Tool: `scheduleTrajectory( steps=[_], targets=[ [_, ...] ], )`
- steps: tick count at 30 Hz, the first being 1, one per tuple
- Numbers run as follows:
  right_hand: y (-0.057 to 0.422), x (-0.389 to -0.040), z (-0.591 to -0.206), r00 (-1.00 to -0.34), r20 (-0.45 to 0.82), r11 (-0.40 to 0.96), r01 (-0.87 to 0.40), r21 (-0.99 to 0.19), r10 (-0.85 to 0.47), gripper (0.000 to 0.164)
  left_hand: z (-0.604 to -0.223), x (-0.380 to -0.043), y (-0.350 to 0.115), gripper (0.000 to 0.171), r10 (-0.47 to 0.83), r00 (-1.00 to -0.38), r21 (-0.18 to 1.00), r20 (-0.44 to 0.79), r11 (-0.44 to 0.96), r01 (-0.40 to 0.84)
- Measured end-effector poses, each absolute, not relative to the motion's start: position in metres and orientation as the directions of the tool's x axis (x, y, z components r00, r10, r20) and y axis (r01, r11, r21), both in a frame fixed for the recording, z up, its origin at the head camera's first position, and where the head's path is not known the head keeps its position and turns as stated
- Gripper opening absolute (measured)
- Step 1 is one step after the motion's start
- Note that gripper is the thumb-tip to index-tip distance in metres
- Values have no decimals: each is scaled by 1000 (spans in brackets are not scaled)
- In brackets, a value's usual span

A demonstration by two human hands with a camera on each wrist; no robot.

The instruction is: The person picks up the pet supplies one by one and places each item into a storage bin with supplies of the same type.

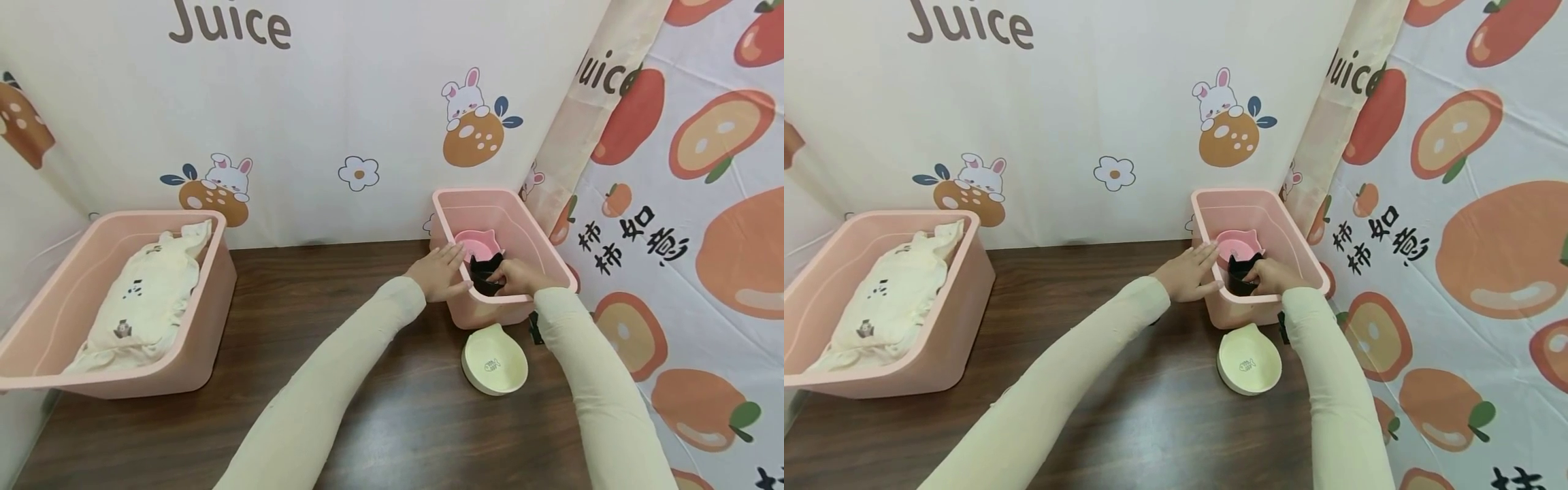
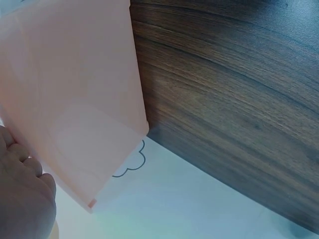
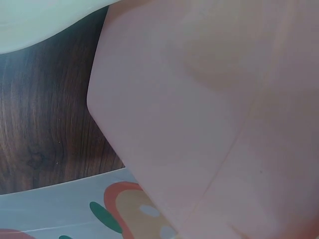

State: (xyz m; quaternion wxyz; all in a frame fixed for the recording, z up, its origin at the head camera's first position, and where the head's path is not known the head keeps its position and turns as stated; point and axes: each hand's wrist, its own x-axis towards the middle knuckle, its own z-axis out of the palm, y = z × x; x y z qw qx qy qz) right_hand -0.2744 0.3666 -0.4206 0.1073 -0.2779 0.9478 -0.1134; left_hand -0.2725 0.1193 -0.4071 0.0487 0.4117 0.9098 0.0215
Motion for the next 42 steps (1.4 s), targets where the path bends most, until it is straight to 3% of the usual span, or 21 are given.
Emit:
scheduleTrajectory(
  steps=[23, 31, 35, 42],
  targets=[
    [367, -275, -422, -801, -229, 811, -455, -369, -553, 21, -403, -272, 121, 76, 751, -655, 73, -82, 660, 748],
    [368, -278, -427, -848, -263, 871, -374, -317, -460, 3, -401, -273, 119, 77, 746, -658, 59, -103, 665, 745],
    [368, -277, -428, -872, -292, 904, -306, -299, -392, 20, -401, -273, 118, 77, 746, -658, 60, -104, 665, 745],
    [369, -276, -428, -888, -301, 916, -254, -310, -348, 19, -401, -274, 117, 77, 744, -660, 62, -103, 667, 742]
  ],
)
